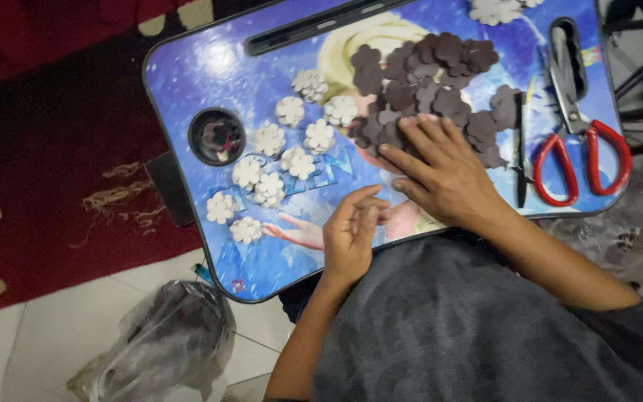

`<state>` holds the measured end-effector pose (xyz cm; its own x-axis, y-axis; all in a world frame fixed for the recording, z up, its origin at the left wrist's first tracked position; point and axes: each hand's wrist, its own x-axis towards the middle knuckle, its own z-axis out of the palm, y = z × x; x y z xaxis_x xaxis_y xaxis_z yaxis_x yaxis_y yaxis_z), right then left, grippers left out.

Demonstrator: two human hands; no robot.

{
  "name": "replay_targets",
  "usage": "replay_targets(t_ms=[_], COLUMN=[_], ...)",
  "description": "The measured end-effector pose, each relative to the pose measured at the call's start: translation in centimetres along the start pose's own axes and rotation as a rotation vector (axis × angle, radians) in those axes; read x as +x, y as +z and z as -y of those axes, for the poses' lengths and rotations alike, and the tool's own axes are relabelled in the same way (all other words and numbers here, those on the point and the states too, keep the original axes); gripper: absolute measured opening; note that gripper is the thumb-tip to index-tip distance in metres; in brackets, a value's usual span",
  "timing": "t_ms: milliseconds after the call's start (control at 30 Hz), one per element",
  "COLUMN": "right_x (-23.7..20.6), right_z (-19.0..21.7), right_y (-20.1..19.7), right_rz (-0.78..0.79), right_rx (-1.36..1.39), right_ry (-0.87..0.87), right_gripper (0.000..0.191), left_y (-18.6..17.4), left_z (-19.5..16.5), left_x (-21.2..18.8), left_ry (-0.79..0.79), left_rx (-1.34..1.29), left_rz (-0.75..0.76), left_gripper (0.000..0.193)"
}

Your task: The person uses red-handled scissors to trim dark brown flower-shaped paper cutouts on a blue table. They repeatedly pick up a cutout, trim its edges, and place it back on the table. The person also gathers white paper cutouts and places them into a plastic bag.

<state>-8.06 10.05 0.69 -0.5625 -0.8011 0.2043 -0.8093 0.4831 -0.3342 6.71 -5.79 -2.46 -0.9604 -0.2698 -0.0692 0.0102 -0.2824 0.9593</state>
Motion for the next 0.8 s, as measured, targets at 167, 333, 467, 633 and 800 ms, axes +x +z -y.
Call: replay_targets(t_ms=[167,333,467,633,800], right_x=[0.0,0.7,0.6,1.0,0.4], right_z=[1.1,1.6,2.2,3.0,3.5], right_y=[-0.6,0.5,1.0,1.7,1.7], right_rz=[-0.08,0.005,-0.012,-0.033,0.023], right_rx=[0.033,-0.087,-0.084,-0.074,-0.13], right_ry=[-0.092,-0.049,-0.09,-0.109,-0.13], right_gripper=[0.074,0.074,0.068,0.063,0.055], left_y=[-0.4,-0.9,-1.4,-2.7,-5.6], left_z=[-0.3,-0.6,-0.9,-2.2,-3.9], left_x=[-0.1,-1.3,-2.2,-2.9,-5.7], left_ry=[-0.063,0.085,0.124,0.205,0.306], left_rx=[0.192,0.345,0.353,0.339,0.261], left_rz=[0.011,0.076,0.048,-0.023,-0.216], left_gripper=[0.023,0.03,0.035,0.039,0.04])
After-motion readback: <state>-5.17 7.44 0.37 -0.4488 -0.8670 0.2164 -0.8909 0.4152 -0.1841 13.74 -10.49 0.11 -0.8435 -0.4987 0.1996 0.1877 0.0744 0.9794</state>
